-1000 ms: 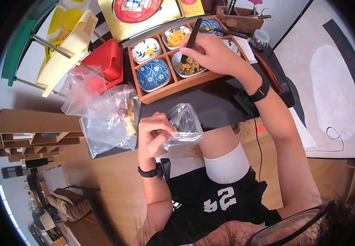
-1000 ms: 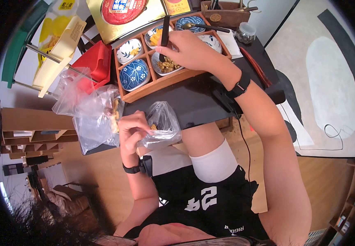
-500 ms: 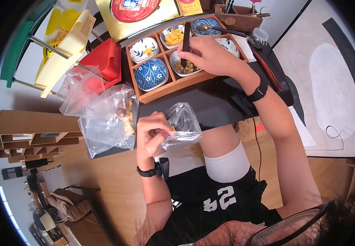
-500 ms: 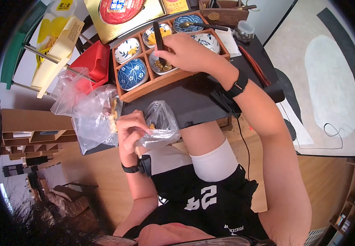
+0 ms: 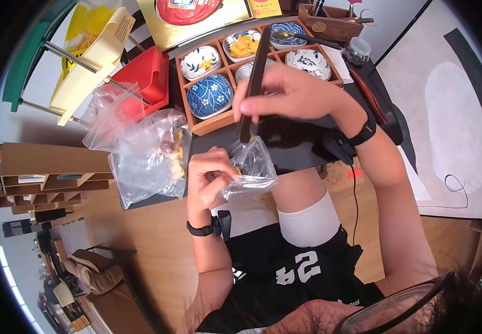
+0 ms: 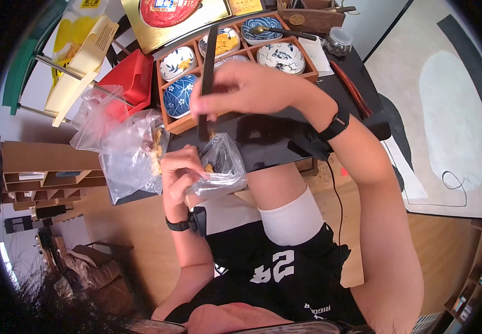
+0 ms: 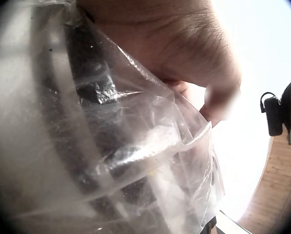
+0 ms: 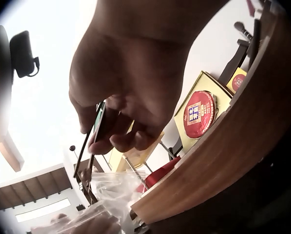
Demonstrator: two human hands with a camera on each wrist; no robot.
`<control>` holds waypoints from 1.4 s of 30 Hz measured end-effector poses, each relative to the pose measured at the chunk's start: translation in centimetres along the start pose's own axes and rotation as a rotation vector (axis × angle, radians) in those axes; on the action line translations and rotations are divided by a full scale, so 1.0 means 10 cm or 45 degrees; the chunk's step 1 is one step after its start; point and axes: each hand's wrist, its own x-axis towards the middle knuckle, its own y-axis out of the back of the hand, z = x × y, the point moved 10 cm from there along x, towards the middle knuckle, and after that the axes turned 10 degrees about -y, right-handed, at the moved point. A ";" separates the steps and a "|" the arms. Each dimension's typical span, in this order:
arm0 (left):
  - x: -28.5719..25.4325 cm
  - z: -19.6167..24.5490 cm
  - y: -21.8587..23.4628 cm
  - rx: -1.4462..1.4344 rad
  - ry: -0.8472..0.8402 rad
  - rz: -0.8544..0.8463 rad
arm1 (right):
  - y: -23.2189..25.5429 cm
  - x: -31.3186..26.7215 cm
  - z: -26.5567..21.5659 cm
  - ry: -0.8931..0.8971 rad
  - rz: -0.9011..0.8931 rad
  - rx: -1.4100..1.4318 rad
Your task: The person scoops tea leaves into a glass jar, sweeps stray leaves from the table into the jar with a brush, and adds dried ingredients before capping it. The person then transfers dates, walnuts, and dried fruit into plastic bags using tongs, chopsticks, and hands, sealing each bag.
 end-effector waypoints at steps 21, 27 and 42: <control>0.03 0.04 -0.01 0.002 -0.045 -0.013 | 0.81 -0.02 0.14 0.012 0.765 -0.987; 0.01 0.04 0.00 0.013 -0.062 -0.011 | 0.77 0.02 0.30 0.056 0.679 -0.978; 0.01 0.02 0.01 -0.008 -0.052 -0.010 | 0.75 0.03 0.24 0.002 0.648 -0.721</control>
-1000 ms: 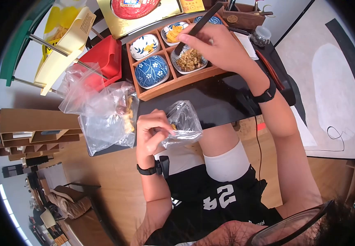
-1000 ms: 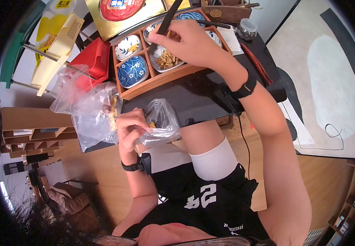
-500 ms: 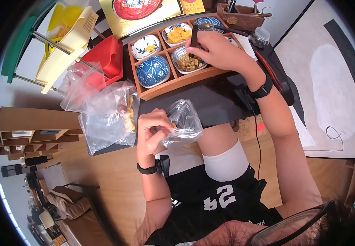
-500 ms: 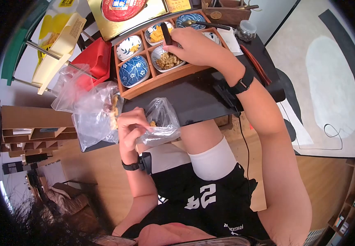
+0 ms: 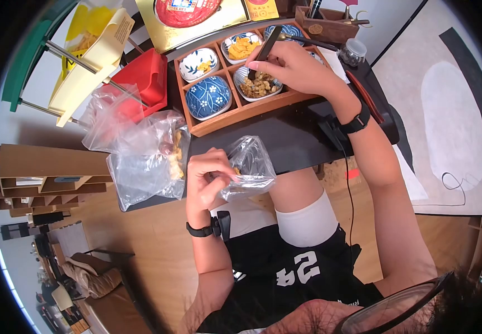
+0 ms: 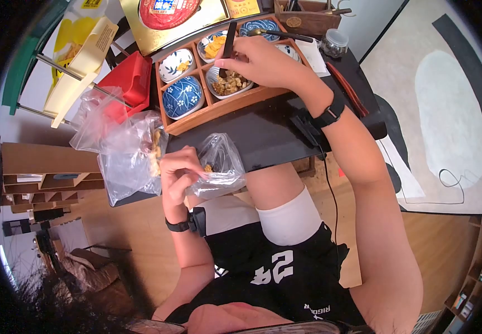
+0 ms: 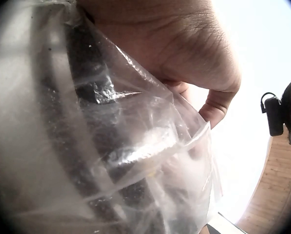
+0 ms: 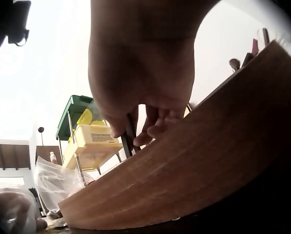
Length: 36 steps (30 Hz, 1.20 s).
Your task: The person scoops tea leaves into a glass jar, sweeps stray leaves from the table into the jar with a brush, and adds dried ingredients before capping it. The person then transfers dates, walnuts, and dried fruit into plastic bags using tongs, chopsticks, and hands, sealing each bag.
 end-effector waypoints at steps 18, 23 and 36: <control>-0.01 0.00 -0.02 0.009 0.020 -0.011 | 0.01 0.03 0.12 -0.140 -0.001 -0.080; 0.00 -0.01 -0.01 0.000 0.025 0.005 | 0.02 0.04 0.11 -0.077 0.033 -0.034; 0.01 -0.01 0.00 0.001 0.002 -0.002 | 0.01 0.02 0.11 -0.130 0.014 -0.007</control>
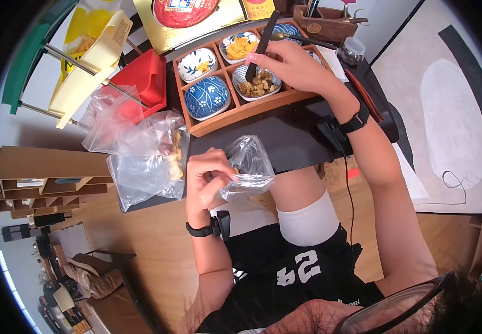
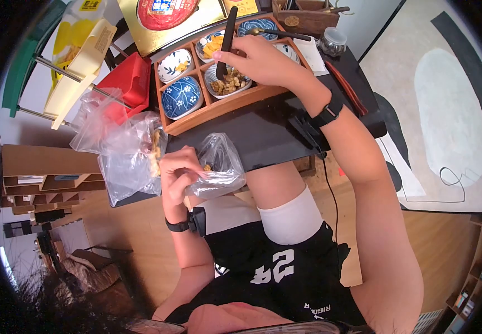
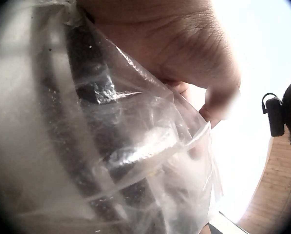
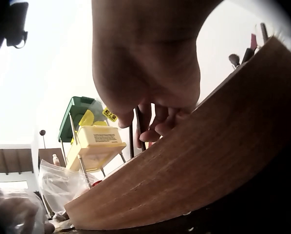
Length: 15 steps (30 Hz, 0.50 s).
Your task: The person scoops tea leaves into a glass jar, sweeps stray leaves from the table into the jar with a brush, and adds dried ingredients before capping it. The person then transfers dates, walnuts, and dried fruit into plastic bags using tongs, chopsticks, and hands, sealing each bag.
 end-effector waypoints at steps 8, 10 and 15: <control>-0.01 0.01 -0.01 -0.009 0.016 0.002 | -0.07 -0.03 -0.06 -0.013 -0.003 0.050; -0.01 0.01 -0.01 0.002 0.012 0.005 | -0.08 -0.03 -0.08 0.043 0.010 0.047; -0.01 0.01 -0.01 -0.002 0.015 0.010 | -0.11 -0.04 -0.08 0.079 0.010 -0.018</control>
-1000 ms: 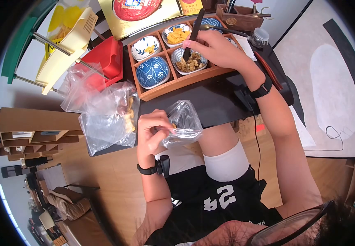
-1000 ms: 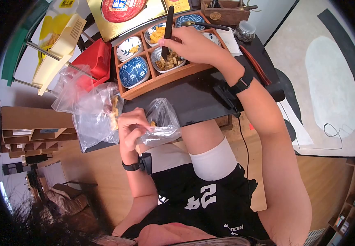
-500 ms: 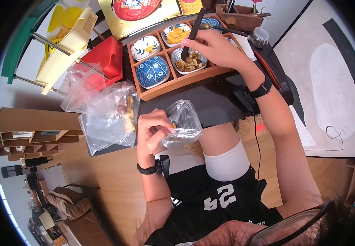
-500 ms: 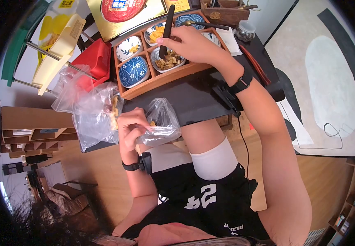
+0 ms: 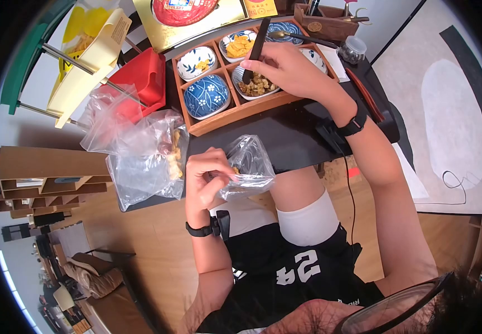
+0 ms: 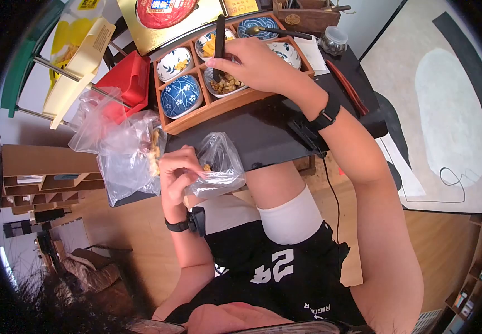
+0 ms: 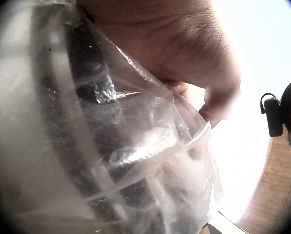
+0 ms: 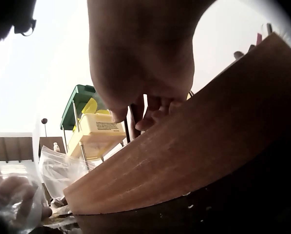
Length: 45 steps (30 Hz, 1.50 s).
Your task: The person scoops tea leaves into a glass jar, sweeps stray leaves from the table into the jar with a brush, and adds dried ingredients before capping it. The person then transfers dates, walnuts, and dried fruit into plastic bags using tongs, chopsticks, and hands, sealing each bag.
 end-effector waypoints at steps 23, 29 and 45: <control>0.00 0.00 0.00 0.008 -0.008 -0.021 | -0.33 -0.35 -0.52 0.103 -0.783 0.559; 0.02 0.00 -0.01 0.034 -0.015 -0.021 | -0.38 -0.41 -0.57 0.080 -0.869 0.562; 0.01 0.01 0.00 0.005 -0.003 -0.008 | 0.04 -0.03 -0.02 0.109 -0.027 -0.140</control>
